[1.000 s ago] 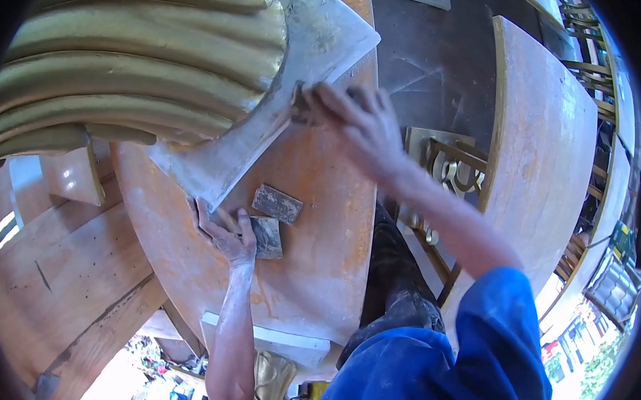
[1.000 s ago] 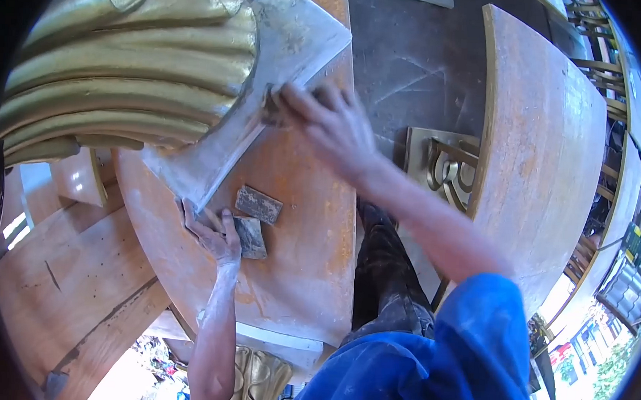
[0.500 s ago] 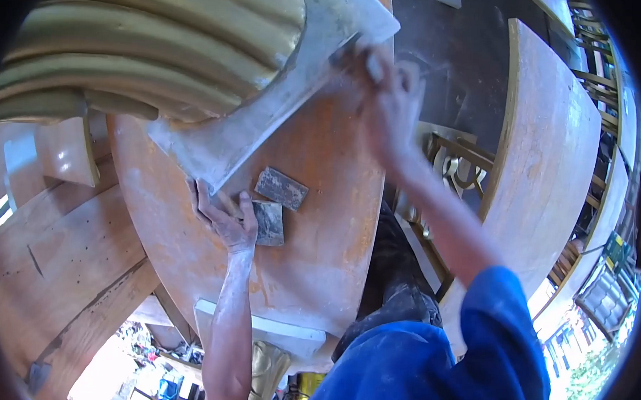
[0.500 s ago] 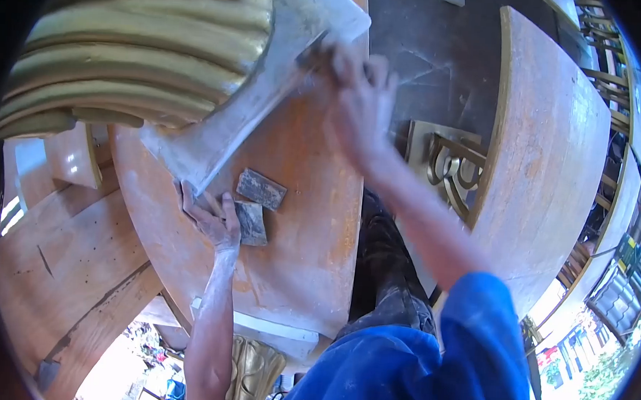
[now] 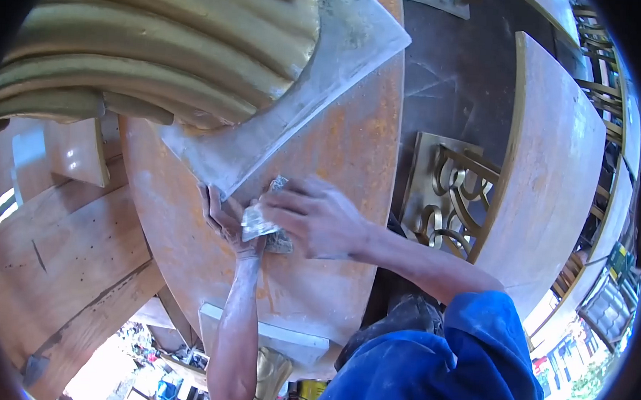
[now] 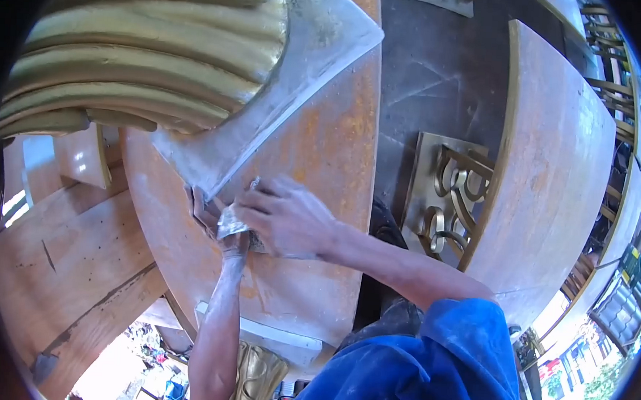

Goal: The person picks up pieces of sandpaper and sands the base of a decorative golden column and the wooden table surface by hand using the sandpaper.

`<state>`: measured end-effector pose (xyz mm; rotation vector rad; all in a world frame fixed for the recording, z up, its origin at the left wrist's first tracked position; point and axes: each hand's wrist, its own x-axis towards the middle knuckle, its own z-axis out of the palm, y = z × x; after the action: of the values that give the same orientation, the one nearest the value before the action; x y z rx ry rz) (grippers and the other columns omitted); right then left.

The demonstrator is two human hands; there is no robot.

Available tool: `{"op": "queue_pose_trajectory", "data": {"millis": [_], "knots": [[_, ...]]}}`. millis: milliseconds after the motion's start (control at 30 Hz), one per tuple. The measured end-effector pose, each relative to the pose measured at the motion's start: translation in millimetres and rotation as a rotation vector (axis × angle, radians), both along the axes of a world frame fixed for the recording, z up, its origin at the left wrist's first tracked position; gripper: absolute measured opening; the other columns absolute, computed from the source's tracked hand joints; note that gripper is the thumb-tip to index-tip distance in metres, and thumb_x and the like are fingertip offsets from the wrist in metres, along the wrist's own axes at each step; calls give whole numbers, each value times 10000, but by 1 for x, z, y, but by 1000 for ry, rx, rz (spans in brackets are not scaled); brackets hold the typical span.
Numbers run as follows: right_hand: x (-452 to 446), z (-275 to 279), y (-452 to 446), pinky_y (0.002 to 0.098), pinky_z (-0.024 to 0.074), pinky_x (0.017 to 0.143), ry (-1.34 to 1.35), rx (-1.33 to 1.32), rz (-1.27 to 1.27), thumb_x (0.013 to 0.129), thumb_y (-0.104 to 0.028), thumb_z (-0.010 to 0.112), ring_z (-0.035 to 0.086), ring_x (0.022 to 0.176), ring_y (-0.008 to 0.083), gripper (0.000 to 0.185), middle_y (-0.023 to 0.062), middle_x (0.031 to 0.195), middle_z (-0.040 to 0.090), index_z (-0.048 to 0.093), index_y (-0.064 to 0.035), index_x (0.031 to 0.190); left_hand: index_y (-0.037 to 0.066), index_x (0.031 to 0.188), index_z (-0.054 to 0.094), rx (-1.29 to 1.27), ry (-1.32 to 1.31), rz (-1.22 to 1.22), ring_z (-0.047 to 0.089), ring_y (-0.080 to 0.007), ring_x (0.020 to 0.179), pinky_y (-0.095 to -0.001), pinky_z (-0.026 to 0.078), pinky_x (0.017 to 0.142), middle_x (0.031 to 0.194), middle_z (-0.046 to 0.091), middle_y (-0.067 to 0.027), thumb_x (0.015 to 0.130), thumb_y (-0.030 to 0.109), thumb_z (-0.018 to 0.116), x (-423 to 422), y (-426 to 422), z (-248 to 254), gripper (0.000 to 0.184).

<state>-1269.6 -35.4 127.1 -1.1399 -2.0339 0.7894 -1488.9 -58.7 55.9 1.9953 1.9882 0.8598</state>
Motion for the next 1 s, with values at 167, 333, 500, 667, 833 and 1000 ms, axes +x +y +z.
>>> {"op": "queue_pose_trajectory", "data": {"millis": [167,333,500,667,833,1000], "knots": [[127,-32,104,565,291,1218,-160,237,-248,805,-4,562,299,1526,439,318,97,1627,443,727,-42,1073,14,1555,359,-24,18,-38,345,-450,1468,-496,287,1205,1632,295,-278,863,227,709,4,3,14,804],[38,-20,26,434,442,1133,85,-189,374,863,-27,563,458,1453,326,389,121,1423,641,693,-30,1229,19,1557,357,-14,4,-47,339,-446,1473,-497,286,1206,1636,288,-277,868,236,703,3,2,13,801],[52,-19,10,384,551,812,478,-376,-211,843,-22,569,717,1007,325,374,144,1229,716,697,-28,1194,19,1562,344,-28,53,-34,330,-451,1479,-499,281,1210,1639,278,-280,871,233,695,3,3,13,804],[70,-29,31,377,520,758,86,-302,-124,827,-4,607,680,873,322,411,127,1089,720,682,-32,1230,23,1574,321,-42,48,-39,311,-454,1489,-508,270,1216,1640,275,-281,876,225,691,5,3,17,816],[23,-9,13,338,524,686,767,-361,-426,935,-41,637,656,849,209,312,75,1005,685,662,-28,1247,51,1607,275,-49,57,-66,268,-443,1518,-508,230,1235,1660,242,-258,907,250,673,1,2,14,829],[48,-8,69,306,527,624,1084,-659,-1044,904,-215,784,614,633,186,420,76,850,708,677,-10,1254,36,1592,284,-77,60,-30,274,-459,1506,-522,251,1223,1653,235,-273,895,261,683,3,1,15,834]]}}
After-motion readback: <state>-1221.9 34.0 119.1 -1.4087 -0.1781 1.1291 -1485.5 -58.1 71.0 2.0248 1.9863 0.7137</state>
